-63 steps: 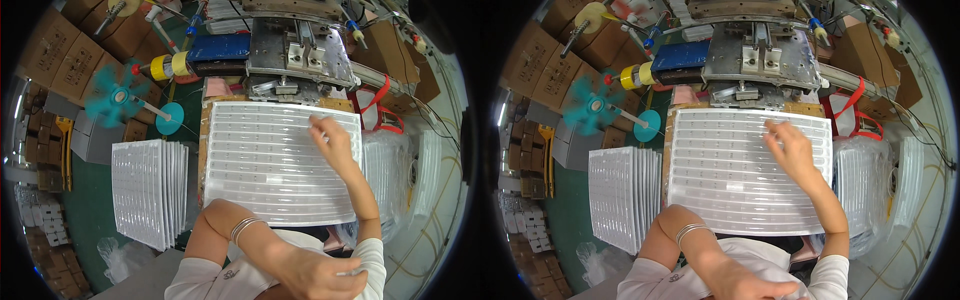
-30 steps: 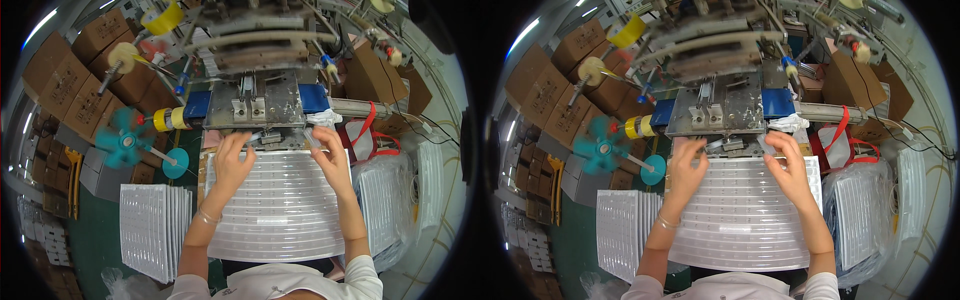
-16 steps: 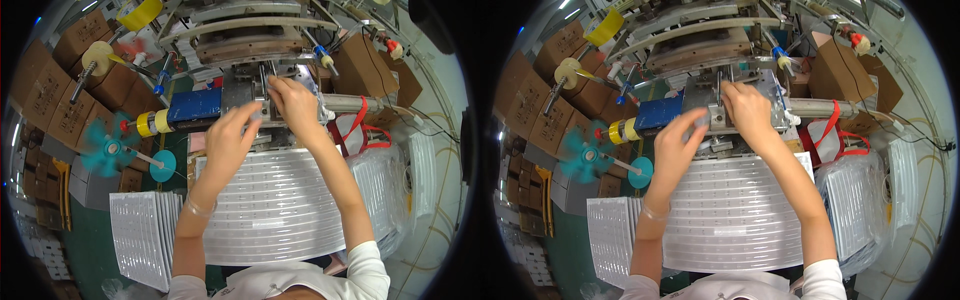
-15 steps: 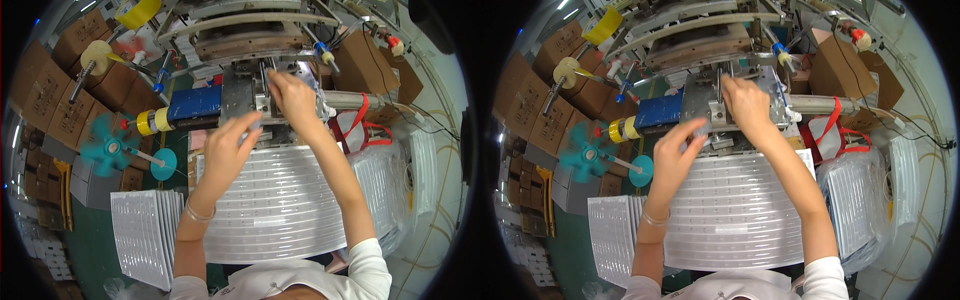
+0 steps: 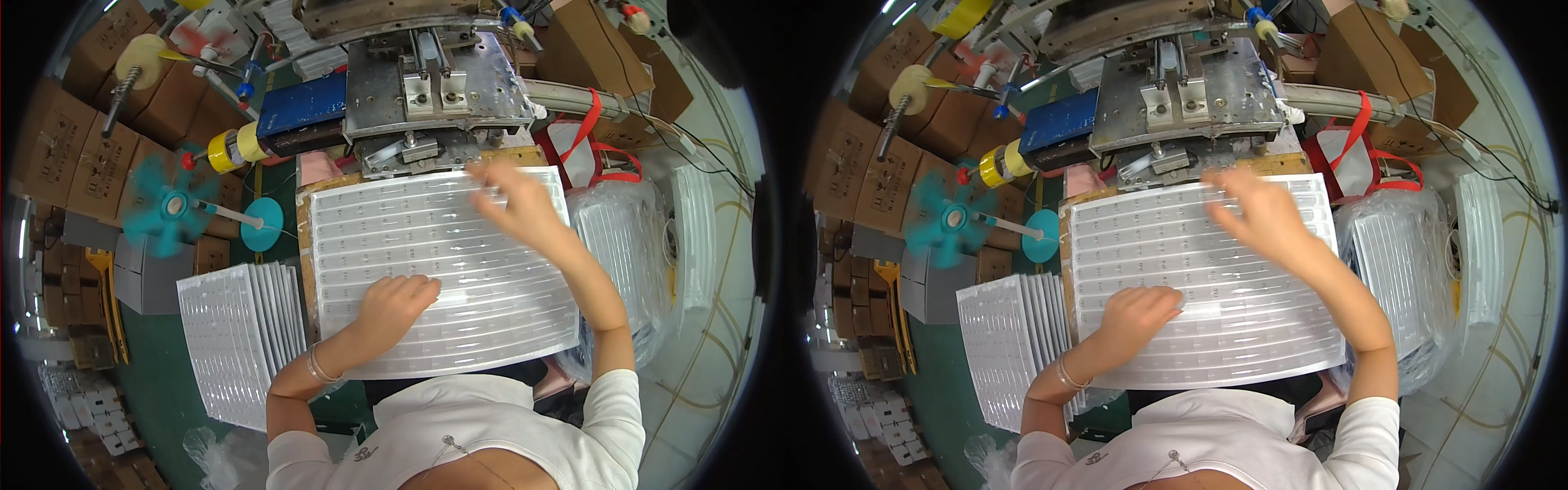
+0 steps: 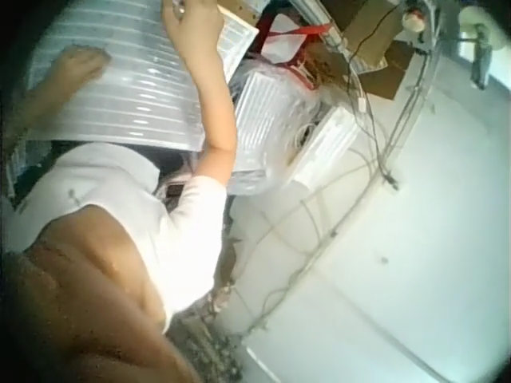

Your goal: Assembling electronic components by placing small parts onto a larger grid panel using a specialized machine.

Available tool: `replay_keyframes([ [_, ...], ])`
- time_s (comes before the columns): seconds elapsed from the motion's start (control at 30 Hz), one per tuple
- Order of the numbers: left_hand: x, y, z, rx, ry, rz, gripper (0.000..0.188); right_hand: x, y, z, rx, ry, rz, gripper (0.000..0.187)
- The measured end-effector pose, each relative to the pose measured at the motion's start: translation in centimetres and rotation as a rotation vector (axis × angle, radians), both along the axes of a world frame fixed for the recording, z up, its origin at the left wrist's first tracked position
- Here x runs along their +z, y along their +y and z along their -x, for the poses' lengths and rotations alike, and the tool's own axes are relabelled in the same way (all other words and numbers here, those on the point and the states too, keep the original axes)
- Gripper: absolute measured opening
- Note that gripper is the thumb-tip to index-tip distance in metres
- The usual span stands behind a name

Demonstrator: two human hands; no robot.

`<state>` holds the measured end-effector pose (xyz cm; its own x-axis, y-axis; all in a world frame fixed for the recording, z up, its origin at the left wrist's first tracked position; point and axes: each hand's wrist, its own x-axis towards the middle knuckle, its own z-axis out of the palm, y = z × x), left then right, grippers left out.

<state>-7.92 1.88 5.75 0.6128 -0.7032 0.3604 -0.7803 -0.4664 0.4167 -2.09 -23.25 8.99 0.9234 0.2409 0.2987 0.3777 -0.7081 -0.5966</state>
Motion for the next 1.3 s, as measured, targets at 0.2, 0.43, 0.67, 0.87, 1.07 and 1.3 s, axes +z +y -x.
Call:
replay_keyframes([
  [0.2, -2.4, -0.3, 2.6, -0.03, -0.064, -0.429, 0.023, -4.5, 1.6, 8.4, 0.465, 0.047, 0.557, 0.032],
  [0.43, -3.7, -0.2, 3.1, 0.102, 0.04, -0.384, 0.026, -2.7, 0.9, 7.9, 0.418, 0.008, 0.275, 0.031],
  [0.67, -0.4, 0.3, 1.5, 0.213, 0.056, -0.081, 0.024, 2.0, -2.3, 2.2, -0.004, 0.004, -0.084, 0.027],
  [0.87, 1.1, 0.2, -2.3, 0.386, 0.061, 0.089, 0.029, 0.9, -2.9, 0.1, -0.117, -0.02, -0.269, 0.019],
  [1.07, 3.3, -1.5, -7.1, 0.497, -0.003, 0.177, 0.033, 1.2, -2.6, -2.0, -0.133, -0.156, -0.398, 0.026],
  [1.3, 8.8, -6.9, -18.6, 0.633, -0.391, 0.048, 0.034, 3.0, -0.5, -6.7, -0.182, -0.34, -0.358, 0.025],
])
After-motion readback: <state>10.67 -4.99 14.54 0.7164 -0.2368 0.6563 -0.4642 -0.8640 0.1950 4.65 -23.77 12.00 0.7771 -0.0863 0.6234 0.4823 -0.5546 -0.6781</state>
